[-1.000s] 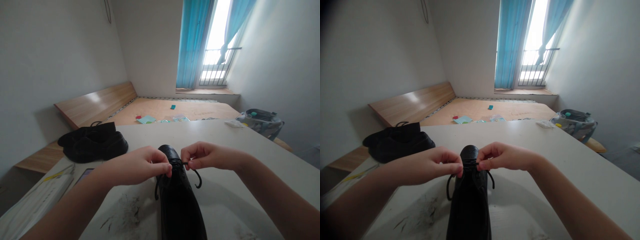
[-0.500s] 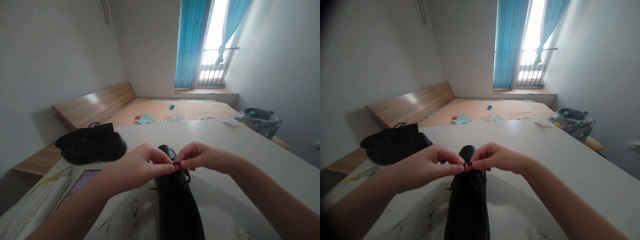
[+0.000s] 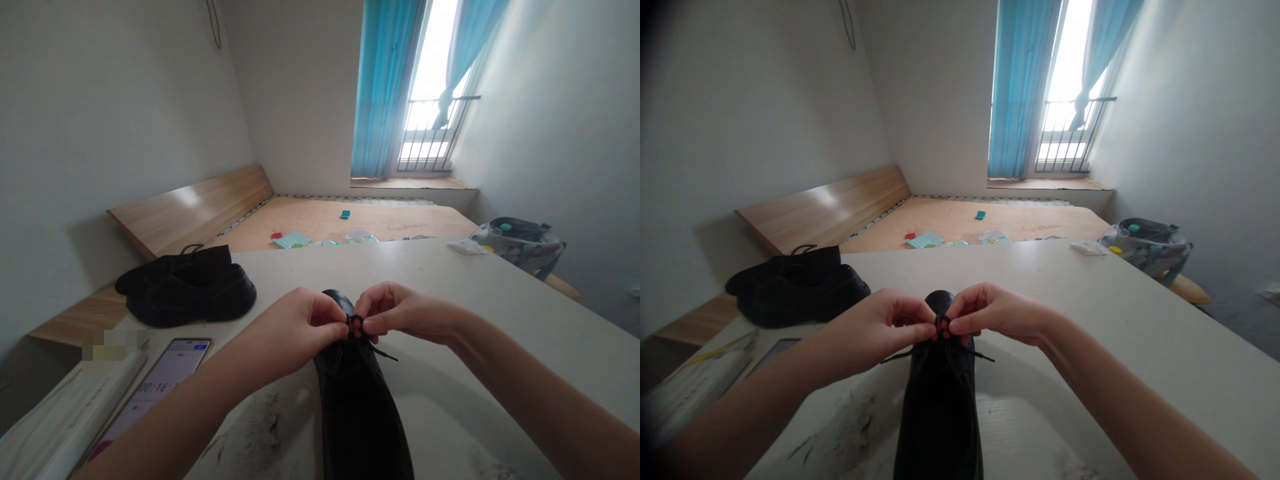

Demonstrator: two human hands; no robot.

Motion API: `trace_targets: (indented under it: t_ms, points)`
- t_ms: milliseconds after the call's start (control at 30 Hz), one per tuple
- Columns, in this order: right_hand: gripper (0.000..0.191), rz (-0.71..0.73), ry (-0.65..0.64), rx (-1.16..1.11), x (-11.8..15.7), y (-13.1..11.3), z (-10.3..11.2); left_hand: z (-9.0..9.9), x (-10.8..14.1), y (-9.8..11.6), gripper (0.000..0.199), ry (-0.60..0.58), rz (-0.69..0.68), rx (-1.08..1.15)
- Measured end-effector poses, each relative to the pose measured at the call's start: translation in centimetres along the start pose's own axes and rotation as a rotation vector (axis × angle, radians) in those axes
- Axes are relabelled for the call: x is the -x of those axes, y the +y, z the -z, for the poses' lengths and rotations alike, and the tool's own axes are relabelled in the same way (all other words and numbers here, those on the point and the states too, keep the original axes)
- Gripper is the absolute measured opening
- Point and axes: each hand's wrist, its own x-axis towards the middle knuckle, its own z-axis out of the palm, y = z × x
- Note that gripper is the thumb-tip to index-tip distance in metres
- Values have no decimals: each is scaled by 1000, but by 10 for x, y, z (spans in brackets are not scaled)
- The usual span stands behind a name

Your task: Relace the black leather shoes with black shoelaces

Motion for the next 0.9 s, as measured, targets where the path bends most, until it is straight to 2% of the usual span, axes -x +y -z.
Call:
trace_targets:
  t_ms: [167,300,533,733,900]
  points:
    - [18,1,3,35,2,-4,0,-9,-8,-7,20,92,-10,47]
    - [19,16,42,51,1,-4,-4,-13,-11,-7,15,94,-32,83]
    - [17,57,151,99,-1,-3,-17,-10,-6,-1,20,97,-72,44]
    - [26,176,241,233,-1,-3,-28,-5,-4,1,16,70,-71,11]
    - [25,81,247,526,3,-8,-29,-6,-6,-4,13,92,-146,3]
